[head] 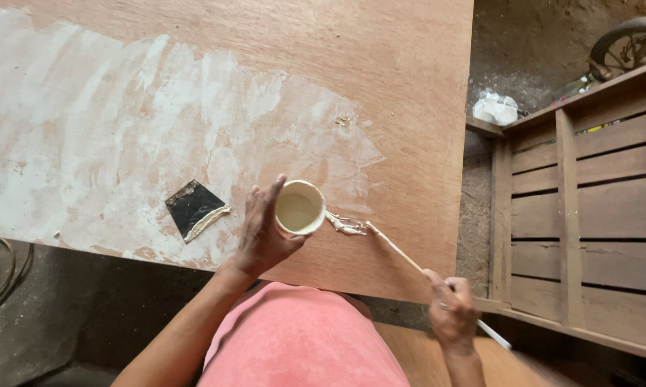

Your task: The person applies wood putty to a plywood board using a metal scraper and a small stick. They spread the white substance across the surface by hand and tool, occasionally using a piece of sandpaper to smooth the area before applying more putty from a cup.

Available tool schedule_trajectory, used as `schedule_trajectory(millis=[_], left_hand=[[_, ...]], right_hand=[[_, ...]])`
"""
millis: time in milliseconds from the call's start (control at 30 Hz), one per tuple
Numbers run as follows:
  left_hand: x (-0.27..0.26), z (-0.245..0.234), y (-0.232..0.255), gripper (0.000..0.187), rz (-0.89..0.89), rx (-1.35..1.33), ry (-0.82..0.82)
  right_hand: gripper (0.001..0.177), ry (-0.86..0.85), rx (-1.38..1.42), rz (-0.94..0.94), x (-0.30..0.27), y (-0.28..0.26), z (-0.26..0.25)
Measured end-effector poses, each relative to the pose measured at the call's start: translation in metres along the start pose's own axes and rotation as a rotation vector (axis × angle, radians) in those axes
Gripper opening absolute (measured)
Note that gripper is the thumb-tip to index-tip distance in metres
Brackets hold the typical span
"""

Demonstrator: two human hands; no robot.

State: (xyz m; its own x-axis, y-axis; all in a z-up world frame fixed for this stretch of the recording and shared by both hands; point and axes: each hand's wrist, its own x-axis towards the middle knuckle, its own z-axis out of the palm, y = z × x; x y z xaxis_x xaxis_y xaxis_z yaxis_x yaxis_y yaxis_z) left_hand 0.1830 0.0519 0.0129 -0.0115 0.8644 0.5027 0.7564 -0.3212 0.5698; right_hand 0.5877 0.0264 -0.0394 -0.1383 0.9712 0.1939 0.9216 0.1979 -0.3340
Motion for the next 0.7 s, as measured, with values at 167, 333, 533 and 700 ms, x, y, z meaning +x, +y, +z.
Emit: schedule_trajectory(millis=[167,333,533,700], left_hand=[[0.002,0.009,0.005,0.124,0.029,-0.007,-0.045],[0.008,0.027,0.015,0.123,0.139,0.038,-0.091],[0.016,0.028,0.030,0.120,0.278,0.100,-0.198],[0.025,0.021,0.043,0.116,0.286,0.140,-0.222]], right_hand=[[0.026,0.010,0.012,-0.087,0.025,-0.009,-0.069],[0.030,0.072,-0.104,-0.474,0.061,-0.071,-0.115],[0.032,0.064,-0.296,-0.704,0.089,-0.111,-0.101],[0.025,-0.114,-0.222,-0.568,0.084,-0.107,-0.079]])
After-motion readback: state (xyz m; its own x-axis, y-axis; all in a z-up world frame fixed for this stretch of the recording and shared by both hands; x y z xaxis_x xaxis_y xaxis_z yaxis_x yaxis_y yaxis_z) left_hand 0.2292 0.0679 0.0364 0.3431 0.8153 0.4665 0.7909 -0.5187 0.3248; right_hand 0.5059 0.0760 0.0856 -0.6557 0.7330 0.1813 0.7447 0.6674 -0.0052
